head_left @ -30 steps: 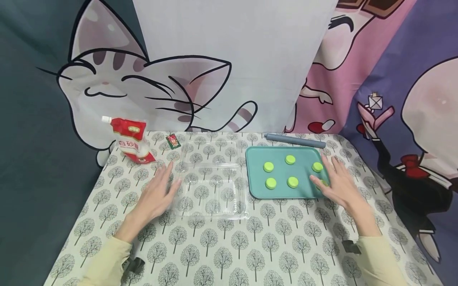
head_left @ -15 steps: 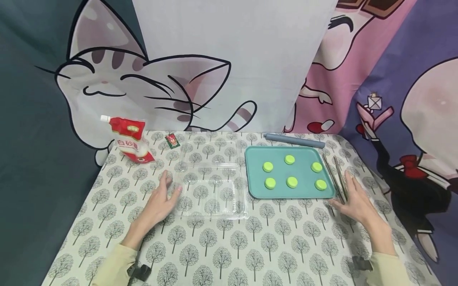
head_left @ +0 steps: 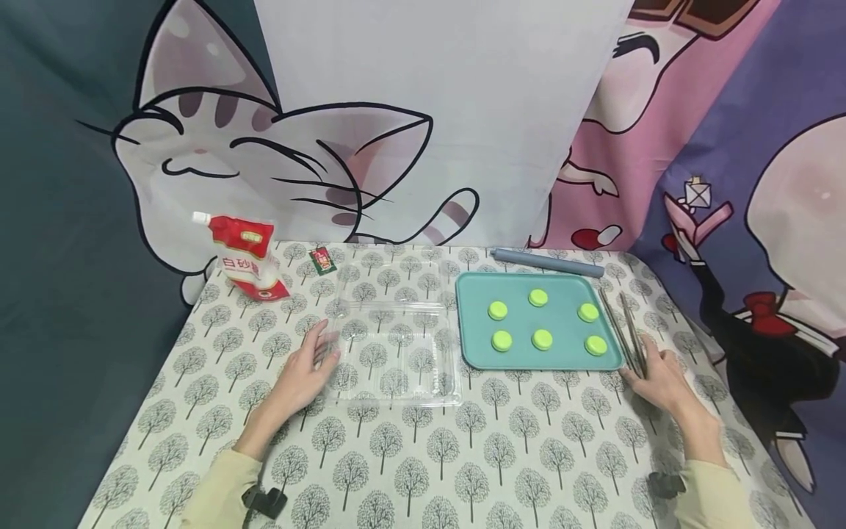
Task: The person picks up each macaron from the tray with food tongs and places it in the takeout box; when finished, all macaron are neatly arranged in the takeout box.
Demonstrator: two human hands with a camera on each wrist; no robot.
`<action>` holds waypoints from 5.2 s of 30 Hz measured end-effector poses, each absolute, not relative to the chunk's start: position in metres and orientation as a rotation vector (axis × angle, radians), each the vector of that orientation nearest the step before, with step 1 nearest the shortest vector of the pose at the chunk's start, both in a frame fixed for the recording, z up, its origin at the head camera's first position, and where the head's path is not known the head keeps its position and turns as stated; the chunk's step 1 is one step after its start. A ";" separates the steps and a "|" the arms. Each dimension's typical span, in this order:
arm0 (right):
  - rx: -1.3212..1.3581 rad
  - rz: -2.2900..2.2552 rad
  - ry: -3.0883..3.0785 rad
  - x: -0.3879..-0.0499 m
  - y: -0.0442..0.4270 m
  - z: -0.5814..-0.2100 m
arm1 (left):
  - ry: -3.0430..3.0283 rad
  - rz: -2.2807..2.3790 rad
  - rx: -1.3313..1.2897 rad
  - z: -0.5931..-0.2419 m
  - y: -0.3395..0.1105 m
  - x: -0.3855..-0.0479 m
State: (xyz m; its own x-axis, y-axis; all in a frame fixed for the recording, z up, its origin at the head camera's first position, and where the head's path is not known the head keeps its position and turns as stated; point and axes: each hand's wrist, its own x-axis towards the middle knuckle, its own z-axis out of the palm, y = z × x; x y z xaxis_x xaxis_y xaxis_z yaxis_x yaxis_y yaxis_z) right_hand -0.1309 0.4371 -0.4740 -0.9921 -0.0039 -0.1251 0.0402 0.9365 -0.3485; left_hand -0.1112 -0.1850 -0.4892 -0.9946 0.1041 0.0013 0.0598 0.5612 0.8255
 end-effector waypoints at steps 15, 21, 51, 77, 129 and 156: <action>0.078 -0.558 2.894 -0.123 0.445 -0.469 | 2.712 1.497 0.181 -0.490 -0.185 -0.117; 0.091 -0.507 3.029 -0.114 0.446 -0.470 | 2.710 1.503 0.184 -0.488 -0.185 -0.117; -0.052 -0.594 3.309 -0.039 0.418 -0.441 | 2.686 1.503 0.181 -0.488 -0.185 -0.120; -0.198 -0.501 3.361 -0.032 0.418 -0.457 | 2.695 1.515 0.181 -0.489 -0.186 -0.120; -1.201 -0.600 2.918 -0.138 0.215 -0.396 | 2.717 1.502 0.166 -0.489 -0.185 -0.118; -1.267 -0.329 2.639 -0.167 0.134 -0.417 | 2.678 1.553 0.183 -0.490 -0.183 -0.120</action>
State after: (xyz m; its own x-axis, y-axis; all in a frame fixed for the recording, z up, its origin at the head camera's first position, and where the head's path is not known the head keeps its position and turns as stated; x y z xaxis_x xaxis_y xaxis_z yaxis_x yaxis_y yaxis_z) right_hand -0.1666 0.1335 -0.4168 -0.6144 -0.7850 -0.0789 -0.7416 0.6088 -0.2816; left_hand -0.1198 -0.1829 -0.4897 -0.9922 0.1220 0.0240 0.0815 0.4918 0.8669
